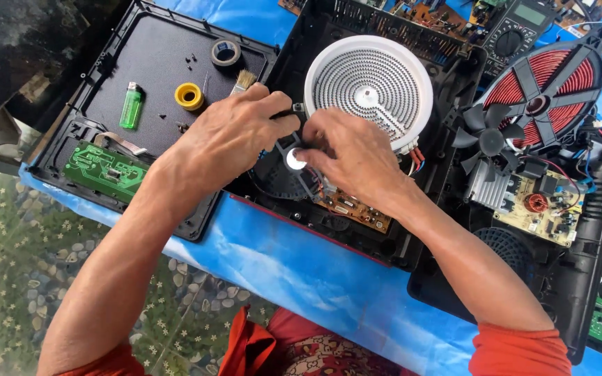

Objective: The person works on the internal components of a disassembled electronic device, likely a speaker or fan unit. They use a screwdriver to tighten screws on a circuit board and adjust wires connected to a fan motor. The person also handles a small cylindrical component and repositions the fan assembly within the device casing.

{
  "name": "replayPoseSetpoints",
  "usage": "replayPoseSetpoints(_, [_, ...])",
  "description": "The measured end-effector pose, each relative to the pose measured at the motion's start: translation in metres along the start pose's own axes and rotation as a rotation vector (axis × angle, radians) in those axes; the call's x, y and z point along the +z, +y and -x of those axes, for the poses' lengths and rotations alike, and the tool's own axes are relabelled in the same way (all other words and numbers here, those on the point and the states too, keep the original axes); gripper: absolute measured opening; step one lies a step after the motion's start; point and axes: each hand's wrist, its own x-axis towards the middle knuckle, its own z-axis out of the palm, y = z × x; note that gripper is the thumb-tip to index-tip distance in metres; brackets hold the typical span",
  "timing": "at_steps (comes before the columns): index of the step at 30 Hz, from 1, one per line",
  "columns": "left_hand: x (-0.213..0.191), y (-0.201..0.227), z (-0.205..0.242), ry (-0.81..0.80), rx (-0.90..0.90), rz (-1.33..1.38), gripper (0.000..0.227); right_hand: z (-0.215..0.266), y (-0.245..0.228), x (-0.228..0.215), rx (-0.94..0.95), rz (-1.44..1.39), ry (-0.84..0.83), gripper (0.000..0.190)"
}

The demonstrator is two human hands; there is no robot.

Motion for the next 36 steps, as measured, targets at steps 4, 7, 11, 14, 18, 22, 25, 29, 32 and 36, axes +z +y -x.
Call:
replayPoseSetpoints(4, [0.046, -0.018, -0.003, -0.050, 0.013, 0.038, 0.017, -0.004, 0.016, 0.019, 0.017, -0.016, -0.057, 0.027])
replayPoseSetpoints(7, [0.078, -0.026, -0.011, -0.122, 0.004, -0.085, 0.013, -0.010, 0.028, 0.036, 0.125, -0.134, -0.145, 0.018])
replayPoseSetpoints(11, [0.091, -0.037, -0.014, -0.014, -0.044, 0.049, 0.014, -0.007, 0.045, 0.059, 0.175, 0.083, -0.109, 0.018])
replayPoseSetpoints(14, [0.091, -0.050, -0.002, 0.036, -0.106, 0.109, 0.009, 0.001, 0.046, 0.052, 0.168, 0.061, -0.054, 0.018])
replayPoseSetpoints(18, [0.072, -0.034, 0.014, -0.160, -0.257, -0.050, 0.036, 0.011, 0.038, 0.056, 0.173, 0.213, -0.066, 0.031])
replayPoseSetpoints(22, [0.084, -0.019, 0.015, -0.224, -0.359, -0.034, 0.063, 0.016, 0.021, 0.069, 0.146, 0.457, -0.104, 0.049])
replayPoseSetpoints(25, [0.106, -0.019, 0.024, -0.029, -0.302, -0.109, 0.079, 0.013, 0.019, 0.081, 0.095, 0.492, -0.099, 0.059])
replayPoseSetpoints(29, [0.118, -0.022, 0.023, 0.052, -0.332, -0.064, 0.073, 0.011, 0.019, 0.089, 0.097, 0.496, -0.064, 0.061])
replayPoseSetpoints(32, [0.125, -0.024, 0.021, 0.066, -0.364, -0.026, 0.068, 0.009, 0.025, 0.095, 0.126, 0.467, -0.070, 0.053])
replayPoseSetpoints(36, [0.126, -0.024, 0.017, 0.105, -0.379, -0.003, 0.061, 0.006, 0.031, 0.095, 0.176, 0.461, -0.054, 0.046])
